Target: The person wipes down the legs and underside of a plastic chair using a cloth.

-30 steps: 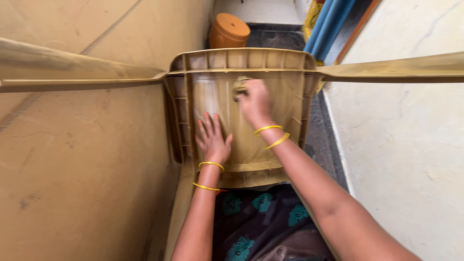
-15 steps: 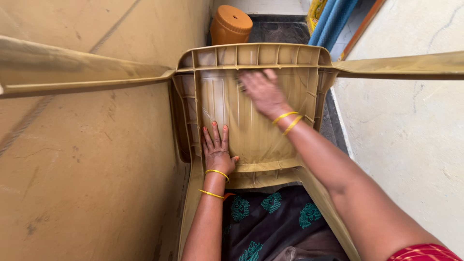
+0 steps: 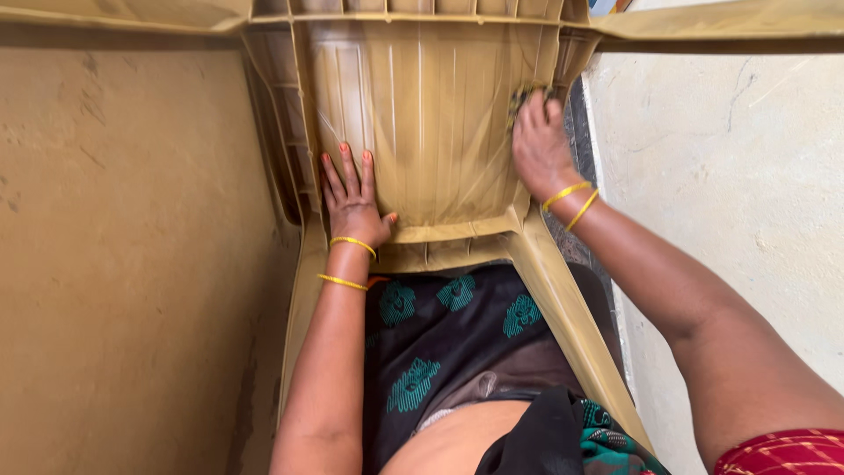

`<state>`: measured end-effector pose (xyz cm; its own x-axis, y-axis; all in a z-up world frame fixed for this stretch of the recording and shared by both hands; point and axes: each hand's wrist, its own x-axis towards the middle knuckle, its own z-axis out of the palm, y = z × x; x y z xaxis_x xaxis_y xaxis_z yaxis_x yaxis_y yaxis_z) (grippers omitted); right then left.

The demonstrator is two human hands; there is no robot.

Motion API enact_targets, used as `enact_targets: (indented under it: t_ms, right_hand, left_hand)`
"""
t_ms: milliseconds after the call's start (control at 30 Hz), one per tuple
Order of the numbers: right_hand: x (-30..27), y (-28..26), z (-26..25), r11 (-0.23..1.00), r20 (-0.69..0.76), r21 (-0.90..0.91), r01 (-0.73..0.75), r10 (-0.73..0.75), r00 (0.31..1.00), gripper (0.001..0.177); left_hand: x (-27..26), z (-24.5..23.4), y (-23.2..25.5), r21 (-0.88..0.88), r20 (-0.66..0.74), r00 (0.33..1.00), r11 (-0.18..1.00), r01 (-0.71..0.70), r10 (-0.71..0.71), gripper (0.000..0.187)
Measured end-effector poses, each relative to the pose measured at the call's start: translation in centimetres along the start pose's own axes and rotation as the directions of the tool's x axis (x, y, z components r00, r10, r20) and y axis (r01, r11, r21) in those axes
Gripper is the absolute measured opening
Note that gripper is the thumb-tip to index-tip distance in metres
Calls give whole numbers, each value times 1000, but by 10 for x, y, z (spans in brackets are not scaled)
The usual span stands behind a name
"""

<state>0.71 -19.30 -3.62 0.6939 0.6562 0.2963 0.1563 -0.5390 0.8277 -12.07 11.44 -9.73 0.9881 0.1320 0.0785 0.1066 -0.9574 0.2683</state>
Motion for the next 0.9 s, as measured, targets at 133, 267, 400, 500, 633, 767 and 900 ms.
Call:
enact_targets:
  t_ms: [133, 267, 400, 500, 633, 767, 900]
  right_hand:
    - [-52, -33, -11, 950, 12, 216, 226, -234, 972, 38]
    - [-105, -76, -23, 758, 68, 631, 165, -266, 962, 27]
    - [-92, -94, -13, 722, 138, 692, -8, -122, 983, 22]
    - [-66, -111, 1, 726, 412, 676, -125, -232, 881, 21]
    - [-46, -152, -8, 783, 410, 617, -72, -242, 879, 18]
    - [-16, -217, -79, 676, 159, 729, 105, -317, 935, 18]
    - [40, -253, -151, 611, -25, 776, 158, -221, 975, 19]
  left_hand:
    - [-1, -5, 1, 30, 44, 999, 999, 12, -13, 134]
    - [2, -4, 0, 22, 54, 998, 1000, -16, 14, 137]
    - [11, -5, -16, -299, 48, 995, 952, -64, 82, 107]
    - [11, -16, -43, -853, 15, 987, 516, -71, 159, 65]
    - [-4, -43, -76, -998, -67, 998, 18, -67, -10, 40]
    - [-7, -3, -124, -1000, -13, 928, -20, -22, -372, 33]
    - [-7, 46, -152, -986, 156, 848, -136, 100, -506, 24]
